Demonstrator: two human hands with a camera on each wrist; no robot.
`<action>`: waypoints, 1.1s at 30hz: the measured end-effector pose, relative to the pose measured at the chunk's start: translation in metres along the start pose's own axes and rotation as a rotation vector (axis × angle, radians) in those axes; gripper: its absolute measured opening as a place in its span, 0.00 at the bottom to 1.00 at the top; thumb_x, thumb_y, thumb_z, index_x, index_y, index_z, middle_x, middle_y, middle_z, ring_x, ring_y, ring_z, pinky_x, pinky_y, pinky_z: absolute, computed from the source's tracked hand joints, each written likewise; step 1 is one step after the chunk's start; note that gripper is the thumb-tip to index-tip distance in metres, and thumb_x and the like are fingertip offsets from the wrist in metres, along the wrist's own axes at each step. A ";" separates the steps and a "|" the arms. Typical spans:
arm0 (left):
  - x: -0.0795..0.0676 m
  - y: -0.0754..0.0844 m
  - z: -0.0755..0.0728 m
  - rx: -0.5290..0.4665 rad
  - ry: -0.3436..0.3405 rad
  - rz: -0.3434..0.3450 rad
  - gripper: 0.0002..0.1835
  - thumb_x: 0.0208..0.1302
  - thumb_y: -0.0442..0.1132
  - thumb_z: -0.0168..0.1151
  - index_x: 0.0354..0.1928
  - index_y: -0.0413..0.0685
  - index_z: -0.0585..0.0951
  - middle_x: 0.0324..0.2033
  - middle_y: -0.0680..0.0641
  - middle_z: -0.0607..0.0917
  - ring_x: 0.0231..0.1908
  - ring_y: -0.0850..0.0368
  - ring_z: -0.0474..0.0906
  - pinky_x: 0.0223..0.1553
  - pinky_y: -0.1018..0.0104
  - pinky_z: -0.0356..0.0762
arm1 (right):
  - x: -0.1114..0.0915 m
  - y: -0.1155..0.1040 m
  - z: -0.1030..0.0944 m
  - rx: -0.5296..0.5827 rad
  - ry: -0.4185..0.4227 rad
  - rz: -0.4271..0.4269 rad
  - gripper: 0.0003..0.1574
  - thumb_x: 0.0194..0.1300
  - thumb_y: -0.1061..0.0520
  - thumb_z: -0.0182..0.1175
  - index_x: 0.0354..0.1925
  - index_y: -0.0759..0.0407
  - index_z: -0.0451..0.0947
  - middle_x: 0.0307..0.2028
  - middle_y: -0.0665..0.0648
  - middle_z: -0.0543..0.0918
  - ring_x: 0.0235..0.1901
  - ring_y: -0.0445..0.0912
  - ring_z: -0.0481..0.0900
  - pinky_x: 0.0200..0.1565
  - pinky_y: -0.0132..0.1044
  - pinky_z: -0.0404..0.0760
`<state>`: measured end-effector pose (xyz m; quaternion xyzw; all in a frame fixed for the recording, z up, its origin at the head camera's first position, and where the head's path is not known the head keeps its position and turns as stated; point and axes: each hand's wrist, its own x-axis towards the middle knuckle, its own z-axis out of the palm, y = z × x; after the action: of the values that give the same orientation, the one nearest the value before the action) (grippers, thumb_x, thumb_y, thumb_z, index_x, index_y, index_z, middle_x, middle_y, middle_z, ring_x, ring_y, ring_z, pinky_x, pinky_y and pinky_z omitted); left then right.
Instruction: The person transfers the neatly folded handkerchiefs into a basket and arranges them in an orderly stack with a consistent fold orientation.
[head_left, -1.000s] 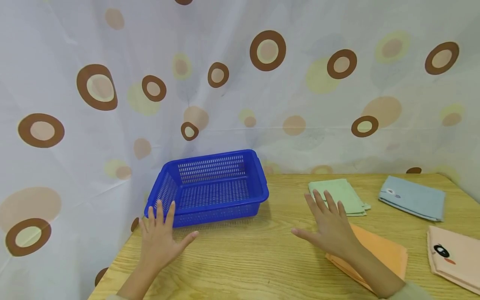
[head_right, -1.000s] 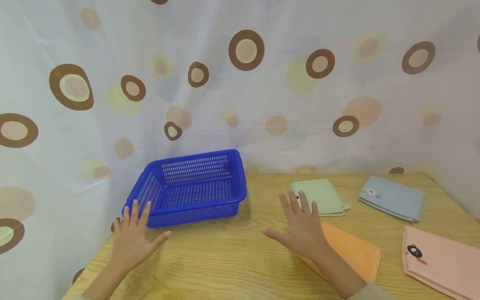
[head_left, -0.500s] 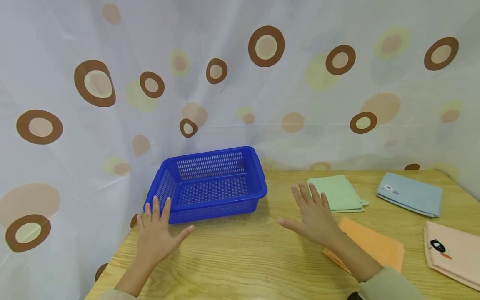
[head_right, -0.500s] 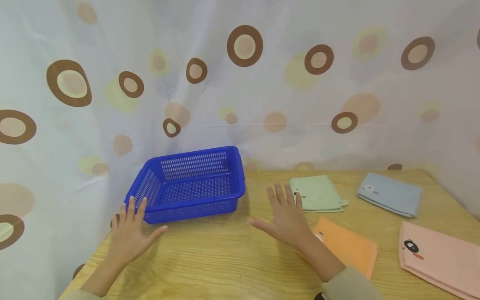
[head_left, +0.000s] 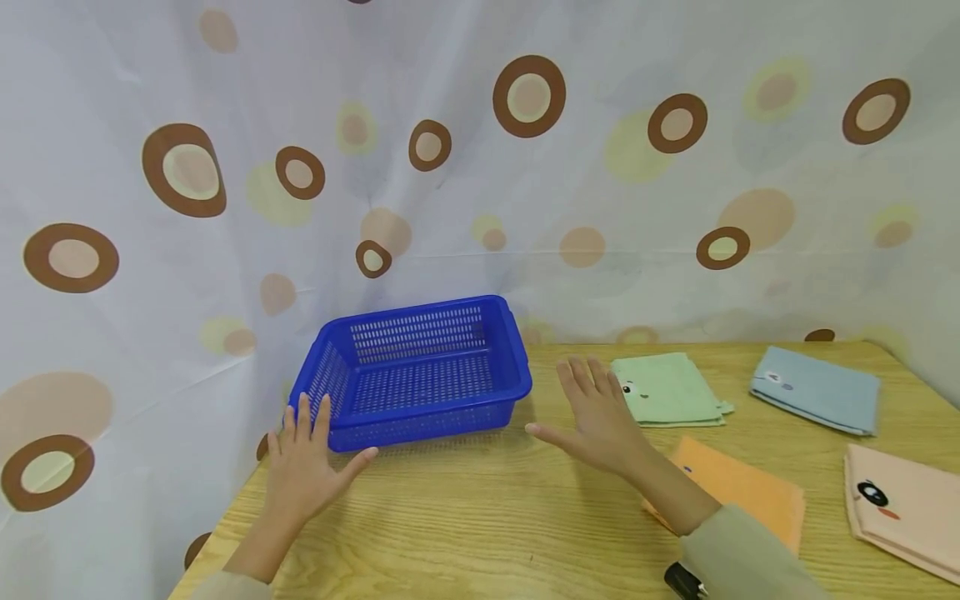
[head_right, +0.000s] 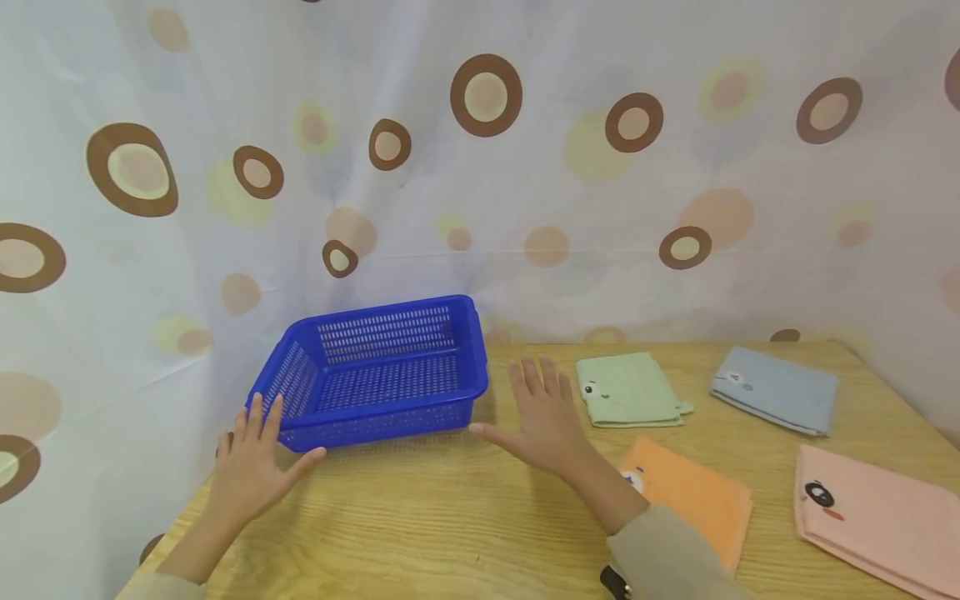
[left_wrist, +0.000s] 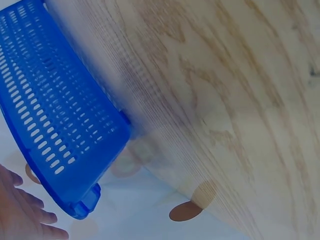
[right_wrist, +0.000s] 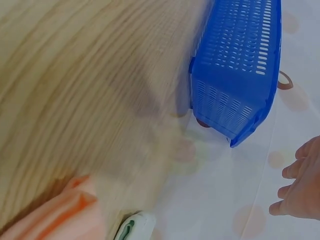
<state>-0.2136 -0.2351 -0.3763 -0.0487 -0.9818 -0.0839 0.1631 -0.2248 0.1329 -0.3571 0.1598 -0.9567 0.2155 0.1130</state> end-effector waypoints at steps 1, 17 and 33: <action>0.001 -0.001 0.000 0.004 -0.005 0.000 0.56 0.51 0.72 0.49 0.70 0.38 0.48 0.68 0.29 0.44 0.66 0.26 0.40 0.61 0.27 0.38 | 0.002 -0.002 0.000 -0.005 -0.001 -0.003 0.63 0.54 0.26 0.51 0.70 0.63 0.43 0.71 0.66 0.46 0.70 0.62 0.35 0.67 0.61 0.35; 0.009 -0.012 -0.006 -0.007 -0.017 -0.018 0.57 0.53 0.71 0.49 0.68 0.31 0.48 0.68 0.28 0.46 0.65 0.26 0.41 0.60 0.28 0.41 | 0.022 -0.017 0.011 0.015 -0.006 -0.044 0.62 0.54 0.28 0.52 0.71 0.62 0.41 0.71 0.65 0.42 0.70 0.61 0.32 0.68 0.60 0.34; 0.016 -0.025 -0.004 -0.095 -0.038 -0.005 0.56 0.56 0.68 0.50 0.67 0.26 0.44 0.67 0.27 0.45 0.67 0.30 0.41 0.64 0.33 0.40 | 0.045 -0.017 0.022 0.032 -0.029 -0.061 0.62 0.57 0.29 0.50 0.70 0.67 0.39 0.71 0.65 0.40 0.70 0.61 0.36 0.69 0.56 0.38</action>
<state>-0.2301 -0.2590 -0.3709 -0.0558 -0.9797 -0.1299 0.1418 -0.2640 0.0966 -0.3572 0.1936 -0.9494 0.2247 0.1030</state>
